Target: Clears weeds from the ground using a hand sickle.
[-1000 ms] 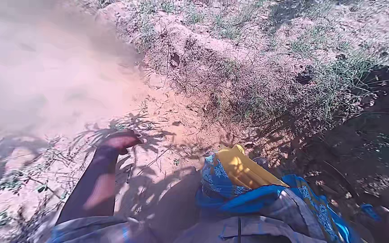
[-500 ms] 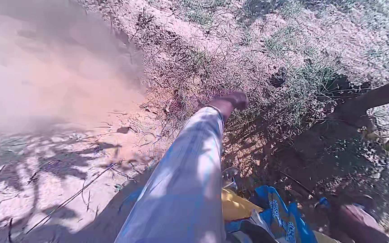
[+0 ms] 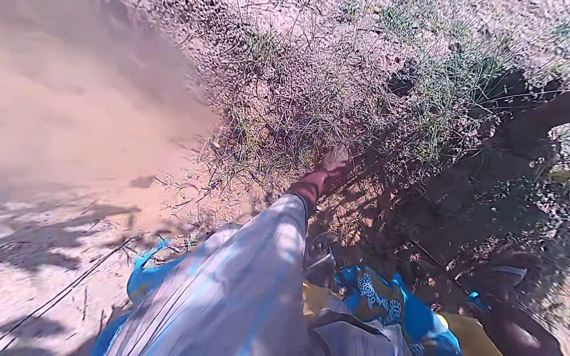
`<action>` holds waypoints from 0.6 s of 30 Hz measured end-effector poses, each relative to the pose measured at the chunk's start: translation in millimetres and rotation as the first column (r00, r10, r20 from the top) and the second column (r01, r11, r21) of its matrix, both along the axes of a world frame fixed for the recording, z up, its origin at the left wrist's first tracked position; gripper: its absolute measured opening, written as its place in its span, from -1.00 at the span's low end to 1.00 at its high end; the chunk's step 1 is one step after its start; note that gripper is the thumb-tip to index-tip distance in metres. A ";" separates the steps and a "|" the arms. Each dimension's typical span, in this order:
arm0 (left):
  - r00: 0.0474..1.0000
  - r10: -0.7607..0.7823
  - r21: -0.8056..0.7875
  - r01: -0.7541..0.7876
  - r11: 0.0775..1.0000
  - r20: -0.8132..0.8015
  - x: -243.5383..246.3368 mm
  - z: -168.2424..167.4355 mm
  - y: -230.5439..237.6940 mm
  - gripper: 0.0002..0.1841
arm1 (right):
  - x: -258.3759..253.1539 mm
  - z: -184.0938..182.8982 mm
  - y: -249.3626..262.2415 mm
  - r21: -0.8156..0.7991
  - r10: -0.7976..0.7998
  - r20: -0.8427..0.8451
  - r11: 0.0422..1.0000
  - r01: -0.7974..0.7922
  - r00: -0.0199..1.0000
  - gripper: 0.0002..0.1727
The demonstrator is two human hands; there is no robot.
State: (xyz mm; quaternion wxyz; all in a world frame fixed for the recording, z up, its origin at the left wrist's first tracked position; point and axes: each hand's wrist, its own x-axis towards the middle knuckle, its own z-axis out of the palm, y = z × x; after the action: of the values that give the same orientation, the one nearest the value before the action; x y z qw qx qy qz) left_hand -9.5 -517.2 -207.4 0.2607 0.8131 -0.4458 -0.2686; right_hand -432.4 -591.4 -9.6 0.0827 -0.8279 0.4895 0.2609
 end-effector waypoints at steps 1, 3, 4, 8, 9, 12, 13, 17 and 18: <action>0.999 -0.010 0.054 0.009 0.999 0.034 3.6 4.0 -9.0 -0.46 | -7.9 -5.8 1.4 -0.023 0.024 0.003 0.999 -0.024 1.000 -0.51; 0.999 0.038 0.139 -0.036 0.990 -0.014 1.3 14.3 -19.6 -0.41 | -15.5 -12.4 2.5 -0.024 0.008 -0.034 1.000 -0.009 0.999 -0.47; 0.997 0.064 0.169 -0.056 0.984 -0.039 -2.3 14.4 -24.1 -0.45 | -17.5 -14.4 3.1 -0.026 0.004 -0.048 1.000 -0.005 0.999 -0.47; 0.974 0.035 0.167 0.003 0.986 -0.224 -18.9 34.1 -17.7 -0.58 | -7.7 -10.9 10.5 -0.006 -0.073 -0.077 0.997 0.073 0.994 -0.41; 0.987 0.015 0.109 0.002 0.994 -0.161 -19.6 20.2 -26.2 -0.58 | -9.2 -12.8 8.3 -0.006 -0.077 -0.101 0.997 0.077 0.992 -0.37; 0.995 0.077 0.093 -0.083 0.992 0.066 -12.9 5.0 -52.5 -0.52 | -8.8 -9.8 0.3 0.017 -0.083 -0.138 0.996 0.086 0.987 -0.36; 0.994 0.087 0.173 -0.098 0.980 0.067 -7.0 21.5 -55.0 -0.48 | -9.2 -9.1 -1.7 0.016 -0.072 -0.137 0.997 0.075 0.988 -0.39; 0.979 0.181 0.234 -0.198 0.952 0.094 12.4 26.0 -51.2 -0.46 | 9.1 3.3 1.1 0.043 -0.124 -0.171 0.990 0.133 0.977 -0.48; 0.981 0.175 0.247 -0.190 0.950 0.083 16.6 26.2 -47.4 -0.50 | 13.3 6.2 3.0 0.040 -0.123 -0.147 0.991 0.130 0.981 -0.50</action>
State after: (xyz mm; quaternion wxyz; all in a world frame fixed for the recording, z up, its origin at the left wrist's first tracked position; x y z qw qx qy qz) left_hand 7.1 -564.6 -181.2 0.1646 0.8852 -0.3383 -0.2735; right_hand -419.1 -588.3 -3.4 0.0841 -0.7718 0.5393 0.3263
